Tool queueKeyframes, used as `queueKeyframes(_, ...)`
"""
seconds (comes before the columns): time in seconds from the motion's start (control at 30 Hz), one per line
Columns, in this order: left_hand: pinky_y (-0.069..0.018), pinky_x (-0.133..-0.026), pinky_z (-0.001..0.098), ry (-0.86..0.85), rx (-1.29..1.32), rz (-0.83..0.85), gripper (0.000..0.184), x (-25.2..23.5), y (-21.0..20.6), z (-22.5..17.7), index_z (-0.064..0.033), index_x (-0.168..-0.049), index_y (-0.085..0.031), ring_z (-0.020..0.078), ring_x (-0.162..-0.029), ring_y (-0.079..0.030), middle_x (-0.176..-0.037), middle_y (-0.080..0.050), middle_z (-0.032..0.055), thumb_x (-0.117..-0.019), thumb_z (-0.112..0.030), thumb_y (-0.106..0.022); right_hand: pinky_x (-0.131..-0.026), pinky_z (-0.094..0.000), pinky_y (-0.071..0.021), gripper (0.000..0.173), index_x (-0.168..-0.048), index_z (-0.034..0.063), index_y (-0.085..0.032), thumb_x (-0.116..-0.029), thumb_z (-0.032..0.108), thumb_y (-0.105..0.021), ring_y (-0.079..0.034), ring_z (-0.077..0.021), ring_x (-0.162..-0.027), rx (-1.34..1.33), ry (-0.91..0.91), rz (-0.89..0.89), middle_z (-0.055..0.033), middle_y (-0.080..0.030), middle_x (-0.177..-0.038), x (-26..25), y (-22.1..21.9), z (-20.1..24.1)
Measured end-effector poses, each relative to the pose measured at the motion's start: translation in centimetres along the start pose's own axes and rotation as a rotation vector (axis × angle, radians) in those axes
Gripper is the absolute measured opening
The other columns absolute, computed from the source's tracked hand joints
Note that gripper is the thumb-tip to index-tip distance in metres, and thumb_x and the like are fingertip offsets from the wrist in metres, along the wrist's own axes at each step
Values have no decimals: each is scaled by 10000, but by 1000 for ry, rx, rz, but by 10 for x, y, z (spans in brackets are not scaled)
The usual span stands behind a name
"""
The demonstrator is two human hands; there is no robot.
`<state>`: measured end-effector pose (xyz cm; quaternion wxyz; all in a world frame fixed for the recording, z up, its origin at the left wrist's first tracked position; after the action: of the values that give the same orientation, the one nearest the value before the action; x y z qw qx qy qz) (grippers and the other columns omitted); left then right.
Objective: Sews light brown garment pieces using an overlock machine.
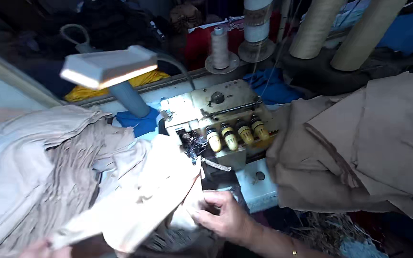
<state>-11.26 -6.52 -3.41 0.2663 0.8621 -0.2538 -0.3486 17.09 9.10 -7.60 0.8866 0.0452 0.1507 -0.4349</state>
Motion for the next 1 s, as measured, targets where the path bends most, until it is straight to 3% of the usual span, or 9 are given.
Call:
queueKeyframes(0.1, -439, -1002, 208, -187, -98, -229, 402, -51, 54, -25, 270, -1267, -427, 95, -1127, -555, -1215, -557, 309, -1075, -82, -399, -667, -163, -531, 111, -883, -44, -696, -920, 56, -666, -641, 21, -723, -261, -15, 314, -20, -695, -783, 28, -12, 9)
queueKeyframes(0.2, -505, -983, 413, -345, -215, -146, 351, -81, 43, -9, 224, -1247, -483, 349, -1101, -621, -1191, -583, 382, -1022, -44, -464, -661, -195, -532, 142, -906, -29, -705, -948, 100, -661, -640, 1, -709, -203, -149, 498, -1, -692, -772, 60, -21, -26)
queueKeyframes(0.33, -504, -926, 694, 39, -431, 491, 628, -75, -29, 33, -59, -1511, -462, 484, -1082, -671, -1238, -661, 280, -937, -46, -718, -880, -634, -519, 341, -1140, -69, -649, -1015, 248, -618, -692, -455, -992, 727, -558, 687, -278, -699, -1010, 96, -4, -83)
queueKeyframes(0.47, -592, -865, 453, -315, -136, 243, 315, -34, -53, -60, 30, -1170, -717, 247, -957, -733, -1071, -742, 168, -951, -180, -628, -621, -312, -599, 241, -1066, 5, -741, -939, 201, -682, -697, -138, -660, 509, -144, 49, -79, -734, -812, 83, 33, -56)
queueKeyframes(0.53, -579, -915, 300, -437, 70, 245, 334, -14, -74, -113, 2, -1136, -739, 111, -1011, -702, -1093, -739, 93, -936, -254, -664, -649, -215, -591, 216, -1041, 3, -731, -940, 187, -676, -693, -60, -730, 389, -38, -158, -64, -734, -881, 63, 43, -40)
queueKeyframes(0.6, -570, -926, 365, -547, 88, 293, 380, 1, -102, -146, -59, -1162, -746, 129, -1017, -701, -1089, -750, 55, -923, -353, -709, -766, -223, -602, 242, -1055, -2, -723, -933, 206, -699, -701, -64, -870, 289, -16, -259, -64, -730, -986, 40, 44, -37)
queueKeyframes(0.7, -506, -718, 449, -628, -20, 324, 235, 7, -125, -152, -136, -994, -780, 165, -736, -644, -799, -685, -6, -905, -323, -670, -799, -245, -619, 316, -1143, -20, -673, -902, 178, -724, -723, -75, -885, 51, -133, -237, -46, -737, -988, 17, 34, -54)
queueKeyframes(0.8, -519, -735, 242, -507, 42, 384, 171, -5, -108, -140, -199, -814, -741, -26, -712, -608, -737, -652, -126, -915, -301, -649, -683, -211, -580, 353, -1248, -54, -605, -944, 111, -674, -686, -28, -732, -66, -207, -133, 11, -738, -845, 25, 24, -64)
queueKeyframes(1.0, -501, -838, 267, -599, 124, 447, 164, 19, -103, -158, -180, -880, -762, 2, -765, -658, -789, -736, -46, -943, -259, -633, -616, -165, -559, 76, -954, -19, -727, -906, 1, -671, -647, 30, -657, -171, -197, -119, 33, -724, -769, 51, 20, -53)
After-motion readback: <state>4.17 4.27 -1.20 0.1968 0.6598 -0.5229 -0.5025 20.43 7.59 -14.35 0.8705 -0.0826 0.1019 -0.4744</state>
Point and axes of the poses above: each hand's wrist, its own x-axis away from the middle knuckle, its own y-axis out of the back of the hand, z = x × y, the point moved 8 cm from there along -x, towards the middle knuckle
